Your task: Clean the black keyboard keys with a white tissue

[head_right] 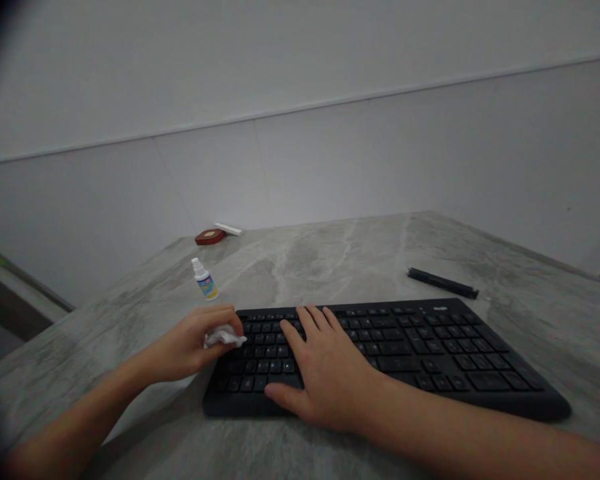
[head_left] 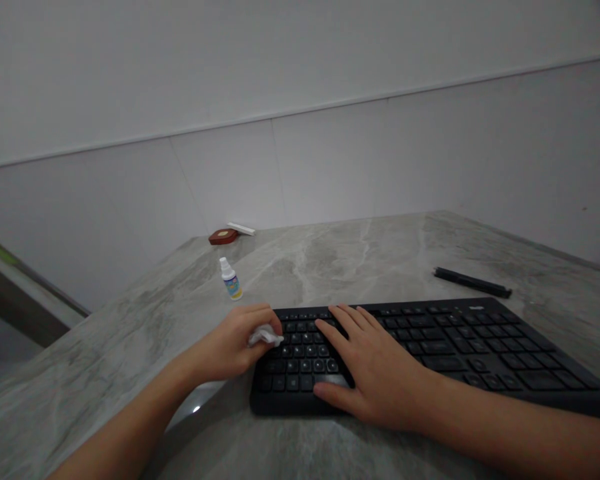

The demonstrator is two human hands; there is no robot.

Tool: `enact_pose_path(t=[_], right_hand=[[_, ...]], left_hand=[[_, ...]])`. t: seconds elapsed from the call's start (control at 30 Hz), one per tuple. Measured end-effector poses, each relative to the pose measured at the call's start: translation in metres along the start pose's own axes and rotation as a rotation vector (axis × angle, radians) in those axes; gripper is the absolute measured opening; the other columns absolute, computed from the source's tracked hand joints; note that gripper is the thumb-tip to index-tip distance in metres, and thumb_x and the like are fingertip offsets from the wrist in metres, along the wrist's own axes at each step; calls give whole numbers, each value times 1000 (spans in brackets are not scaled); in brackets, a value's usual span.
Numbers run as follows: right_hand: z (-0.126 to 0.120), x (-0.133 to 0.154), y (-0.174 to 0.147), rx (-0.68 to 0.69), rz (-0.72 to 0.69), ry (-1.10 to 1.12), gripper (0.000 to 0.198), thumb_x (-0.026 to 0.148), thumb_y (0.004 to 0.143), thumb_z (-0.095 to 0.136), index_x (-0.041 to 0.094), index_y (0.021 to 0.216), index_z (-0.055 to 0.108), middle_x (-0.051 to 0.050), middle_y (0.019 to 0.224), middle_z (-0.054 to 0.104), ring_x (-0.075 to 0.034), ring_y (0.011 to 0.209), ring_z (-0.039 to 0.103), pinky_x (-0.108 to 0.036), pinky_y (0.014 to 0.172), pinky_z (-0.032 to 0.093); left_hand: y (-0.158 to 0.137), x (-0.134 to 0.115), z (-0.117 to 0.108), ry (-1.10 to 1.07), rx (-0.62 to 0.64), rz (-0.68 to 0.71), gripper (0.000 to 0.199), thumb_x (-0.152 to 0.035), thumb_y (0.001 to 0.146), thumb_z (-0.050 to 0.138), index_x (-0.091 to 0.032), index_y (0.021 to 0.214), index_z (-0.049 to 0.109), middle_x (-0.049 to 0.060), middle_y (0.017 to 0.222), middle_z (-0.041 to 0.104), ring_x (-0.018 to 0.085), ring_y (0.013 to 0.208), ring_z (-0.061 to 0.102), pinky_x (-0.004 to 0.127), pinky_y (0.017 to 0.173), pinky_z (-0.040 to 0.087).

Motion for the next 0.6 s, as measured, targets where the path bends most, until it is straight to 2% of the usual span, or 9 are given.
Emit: enact_pose_path(t=[0.13,0.27,0.37,0.6], right_hand=[[-2,0,0,9,4,-3,83,67,86,54,10,145,50,-26,150,43,-43,140,36,-62,113,29],[-2,2,1,10,4,-2,82,67,86,53,10,144,51,-26,150,44,-43,139,37,-61,114,29],[-1,2,1,16,8,-4,82,67,86,54,10,145,50,-26,151,43,-43,140,36,-62,114,28],[-1,1,1,22,14,2,82,67,86,54,11,146,49,-25,152,42,-43,141,35,-62,115,27]], left_hand=[[-2,3,-6,12,1,-23,17,-6,85,56,-20,93,60,1,89,64,18,83,60,30,78,43],[-5,6,-11,23,62,-42,20,-4,80,56,-20,92,60,1,91,64,19,86,60,31,80,44],[-4,6,-12,41,44,-58,21,-4,80,54,-20,93,60,2,91,65,20,87,60,33,81,44],[-6,2,-14,2,100,-18,25,-1,72,53,-20,87,59,0,89,65,19,85,60,30,79,45]])
Point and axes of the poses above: each hand's wrist, its own y-axis towards the middle knuckle, its own z-axis out of the palm, x = y × z, the point moved 1 cm from there along y, towards the middle knuckle
